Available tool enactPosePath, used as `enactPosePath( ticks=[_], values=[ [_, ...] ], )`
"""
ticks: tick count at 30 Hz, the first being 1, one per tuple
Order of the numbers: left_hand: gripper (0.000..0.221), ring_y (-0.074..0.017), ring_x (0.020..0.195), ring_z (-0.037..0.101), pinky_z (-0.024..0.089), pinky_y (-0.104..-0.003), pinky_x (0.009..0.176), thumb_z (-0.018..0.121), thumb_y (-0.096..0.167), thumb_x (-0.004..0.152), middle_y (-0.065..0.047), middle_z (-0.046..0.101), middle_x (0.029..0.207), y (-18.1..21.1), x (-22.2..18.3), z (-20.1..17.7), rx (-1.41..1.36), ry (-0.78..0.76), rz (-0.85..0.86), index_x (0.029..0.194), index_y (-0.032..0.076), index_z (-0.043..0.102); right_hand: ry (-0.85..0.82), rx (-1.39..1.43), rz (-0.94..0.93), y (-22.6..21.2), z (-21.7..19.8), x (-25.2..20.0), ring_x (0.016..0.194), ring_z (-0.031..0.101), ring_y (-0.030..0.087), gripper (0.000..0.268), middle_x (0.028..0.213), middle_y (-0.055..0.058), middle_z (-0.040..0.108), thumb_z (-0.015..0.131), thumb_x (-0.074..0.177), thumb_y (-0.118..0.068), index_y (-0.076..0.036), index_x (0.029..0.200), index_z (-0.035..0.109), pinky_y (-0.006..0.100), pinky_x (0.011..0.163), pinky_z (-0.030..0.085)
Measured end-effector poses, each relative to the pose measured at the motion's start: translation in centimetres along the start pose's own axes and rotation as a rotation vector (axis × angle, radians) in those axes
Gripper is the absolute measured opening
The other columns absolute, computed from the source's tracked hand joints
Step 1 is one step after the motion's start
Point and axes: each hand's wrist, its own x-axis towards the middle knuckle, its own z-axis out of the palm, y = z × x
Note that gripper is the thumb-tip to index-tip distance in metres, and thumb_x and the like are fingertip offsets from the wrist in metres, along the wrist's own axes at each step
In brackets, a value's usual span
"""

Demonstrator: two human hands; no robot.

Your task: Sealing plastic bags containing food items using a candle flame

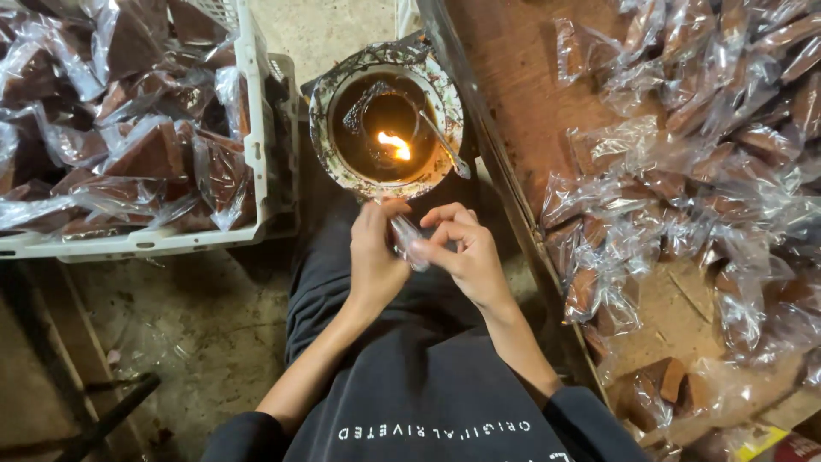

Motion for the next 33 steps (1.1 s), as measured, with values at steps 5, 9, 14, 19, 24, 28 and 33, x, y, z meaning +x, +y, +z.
enactPosePath(
  ticks=[5, 9, 14, 19, 24, 28, 33],
  values=[
    [0.052, -0.0280, 0.092, 0.067, 0.055, -0.038, 0.085, 0.081, 0.000, 0.059, -0.006, 0.069, 0.103, -2.0, 1.4, -2.3, 0.152, 0.029, 0.230, 0.106, 0.019, 0.074, 0.014, -0.251, 0.011, -1.9, -2.4, 0.1, 0.091, 0.062, 0.026, 0.017, 0.097, 0.009, 0.072, 0.077, 0.089, -0.021, -0.011, 0.076, 0.074, 0.036, 0.088, 0.047],
    [0.096, -0.0216, 0.088, 0.061, 0.052, -0.033, 0.075, 0.087, -0.007, 0.081, -0.019, 0.061, 0.116, -3.6, 5.5, -6.4, -0.545, 0.374, -0.122, 0.147, 0.034, 0.031, 0.511, -0.924, 0.016, -3.7, -7.7, -0.2, 0.079, 0.072, 0.040, 0.012, 0.084, 0.013, 0.074, 0.067, 0.105, -0.026, -0.014, 0.106, 0.070, 0.050, 0.072, 0.053],
    [0.093, -0.0244, 0.073, 0.074, 0.060, -0.039, 0.078, 0.067, 0.057, 0.078, -0.020, 0.067, 0.136, -2.3, 7.7, -10.5, -1.085, 0.635, -0.818, 0.148, 0.015, 0.024, 0.528, -1.059, 0.507, 2.5, -12.0, 1.3, 0.107, 0.066, 0.050, 0.046, 0.118, 0.028, 0.061, 0.068, 0.101, -0.040, -0.017, 0.139, 0.060, 0.059, 0.089, 0.054],
    [0.056, -0.0251, 0.071, 0.073, 0.059, -0.032, 0.066, 0.062, 0.050, 0.091, -0.013, 0.073, 0.106, -2.7, 4.0, -5.5, -1.014, 0.463, -0.809, 0.137, 0.018, 0.054, 0.542, -0.965, 0.270, 2.4, -12.7, 1.0, 0.096, 0.069, 0.051, 0.036, 0.095, 0.024, 0.069, 0.082, 0.088, -0.032, -0.018, 0.115, 0.063, 0.054, 0.086, 0.052],
    [0.062, -0.0267, 0.077, 0.078, 0.061, -0.027, 0.065, 0.053, 0.046, 0.099, -0.025, 0.076, 0.101, 0.1, 1.2, 0.3, -0.836, -0.276, -0.742, 0.140, 0.000, 0.056, 0.453, -0.462, -0.164, -1.7, -9.1, -1.2, 0.092, 0.064, 0.027, 0.031, 0.091, 0.011, 0.065, 0.086, 0.080, -0.008, -0.012, 0.084, 0.055, 0.038, 0.092, 0.048],
    [0.061, -0.0236, 0.114, 0.061, 0.050, -0.046, 0.104, 0.063, 0.047, 0.099, -0.019, 0.065, 0.130, 1.3, -0.1, 3.1, -0.854, -0.384, -0.862, 0.138, 0.000, 0.061, 0.184, -0.387, -0.235, -7.5, -4.1, -1.2, 0.088, 0.069, 0.022, 0.025, 0.080, 0.002, 0.068, 0.084, 0.064, -0.001, -0.015, 0.079, 0.069, 0.034, 0.094, 0.051],
    [0.053, -0.0187, 0.094, 0.069, 0.064, -0.036, 0.077, 0.077, 0.005, 0.091, -0.012, 0.065, 0.112, 0.5, 0.4, 1.0, -0.941, -0.156, -0.586, 0.139, 0.007, 0.055, 0.282, 0.162, -0.143, -5.1, -5.0, -1.6, 0.105, 0.054, 0.012, 0.030, 0.123, 0.010, 0.061, 0.073, 0.094, -0.026, -0.015, 0.091, 0.045, 0.027, 0.094, 0.047]
  ],
)
